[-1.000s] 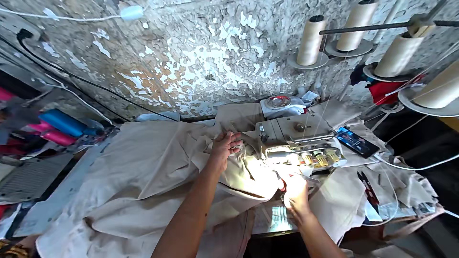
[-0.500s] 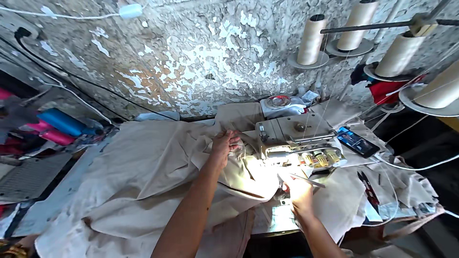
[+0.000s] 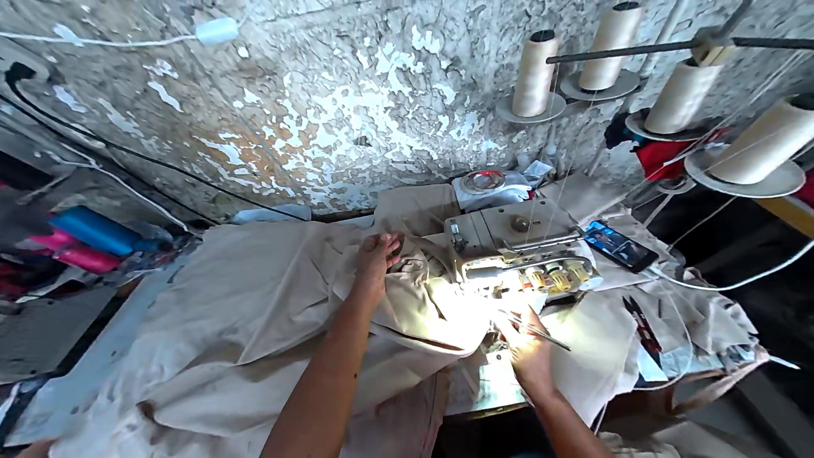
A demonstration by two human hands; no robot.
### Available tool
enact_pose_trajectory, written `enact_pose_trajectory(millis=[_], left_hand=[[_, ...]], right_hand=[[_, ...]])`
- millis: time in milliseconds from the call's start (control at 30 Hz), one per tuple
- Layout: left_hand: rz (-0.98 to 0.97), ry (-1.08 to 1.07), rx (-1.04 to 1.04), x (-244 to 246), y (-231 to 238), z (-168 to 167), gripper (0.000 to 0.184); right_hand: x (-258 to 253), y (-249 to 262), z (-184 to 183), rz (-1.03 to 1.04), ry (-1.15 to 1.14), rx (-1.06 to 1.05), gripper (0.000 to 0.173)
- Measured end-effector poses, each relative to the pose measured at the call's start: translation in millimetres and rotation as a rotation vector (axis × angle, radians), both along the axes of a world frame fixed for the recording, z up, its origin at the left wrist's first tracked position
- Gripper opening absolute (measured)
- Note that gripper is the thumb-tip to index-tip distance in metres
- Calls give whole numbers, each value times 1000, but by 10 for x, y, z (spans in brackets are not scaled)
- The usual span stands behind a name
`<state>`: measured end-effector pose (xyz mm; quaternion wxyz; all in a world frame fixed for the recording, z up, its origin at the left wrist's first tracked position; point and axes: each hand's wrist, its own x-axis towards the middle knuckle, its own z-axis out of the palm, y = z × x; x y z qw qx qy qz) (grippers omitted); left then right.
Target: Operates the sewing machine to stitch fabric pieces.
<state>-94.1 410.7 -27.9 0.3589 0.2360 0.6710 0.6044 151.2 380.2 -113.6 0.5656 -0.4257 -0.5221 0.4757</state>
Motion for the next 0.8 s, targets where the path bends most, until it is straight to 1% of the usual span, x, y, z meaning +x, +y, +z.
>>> enact_pose_trajectory(millis=[100, 167, 267, 400, 600, 800], left_hand=[[-27, 5, -6, -2, -24, -16, 30], [-10, 0, -5, 11, -30, -5, 29], [1, -5, 1, 36, -41, -8, 29], [-8, -13, 15, 33, -51, -43, 31], [-1, -27, 18, 47, -53, -27, 31], [-37, -1, 14, 48, -57, -9, 34]], right_hand=[[-1, 16, -42, 12, 25, 72, 19], [-43, 49, -93, 5, 35, 140, 15], [-123, 91, -141, -29, 19, 209, 15], [-183, 89, -105, -60, -33, 175, 16], [-181, 74, -130, -75, -28, 204, 18], [-185, 88, -162, -99, -117, 194, 19]])
